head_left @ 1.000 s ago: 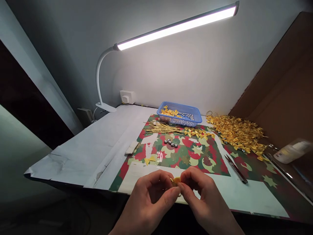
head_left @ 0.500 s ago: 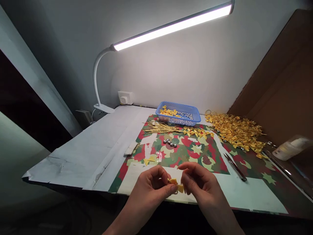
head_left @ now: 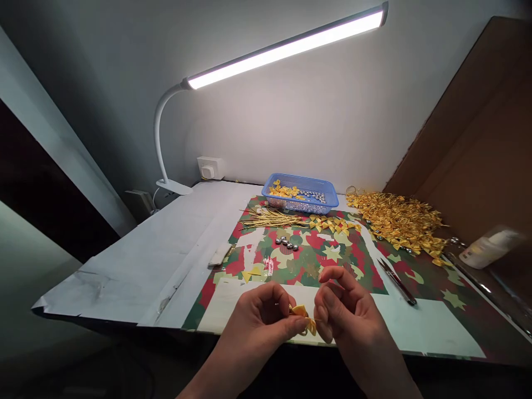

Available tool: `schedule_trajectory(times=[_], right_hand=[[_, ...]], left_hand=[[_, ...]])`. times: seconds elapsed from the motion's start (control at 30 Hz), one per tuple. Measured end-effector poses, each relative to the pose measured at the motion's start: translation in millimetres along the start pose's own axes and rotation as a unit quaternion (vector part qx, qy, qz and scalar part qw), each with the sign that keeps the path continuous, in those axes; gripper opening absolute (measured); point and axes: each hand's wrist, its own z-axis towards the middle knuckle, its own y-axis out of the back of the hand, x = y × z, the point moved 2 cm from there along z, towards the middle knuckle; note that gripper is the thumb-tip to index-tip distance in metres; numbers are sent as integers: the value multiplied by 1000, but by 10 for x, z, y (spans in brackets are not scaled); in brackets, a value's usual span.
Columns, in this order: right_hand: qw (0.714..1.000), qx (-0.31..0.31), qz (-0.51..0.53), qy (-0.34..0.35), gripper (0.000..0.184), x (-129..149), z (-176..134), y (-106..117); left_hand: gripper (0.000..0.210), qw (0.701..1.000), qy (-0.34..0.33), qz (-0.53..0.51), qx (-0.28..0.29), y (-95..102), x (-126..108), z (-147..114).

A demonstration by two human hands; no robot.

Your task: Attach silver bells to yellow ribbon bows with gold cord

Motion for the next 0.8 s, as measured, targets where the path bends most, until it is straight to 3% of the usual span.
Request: schedule_trajectory(times=[0.17,0.3,0.47,0.57,0.7,0.8], right_hand=[[999,-26,17,29,15,91,-20,14],[999,-35,-20,6,22,152,44,34],[995,-65,-80,-18,33,195,149,129],[991,-56,-118,-6,33,163,173,129],[966,-74,-248,24,37,102,229,138],[928,-111,-354,37,43,169,273,302]], left_hand=[[30,1000,14,8,-8,37,-29,-18],[30,1000,20,20,-12,74,-34,-49],[12,996,33,66,47,63,4,-35],[13,990,25,118,67,26,19,-15],[16,985,14,153,77,-22,7,-1],[19,988,9,145,55,-6,-33,24]])
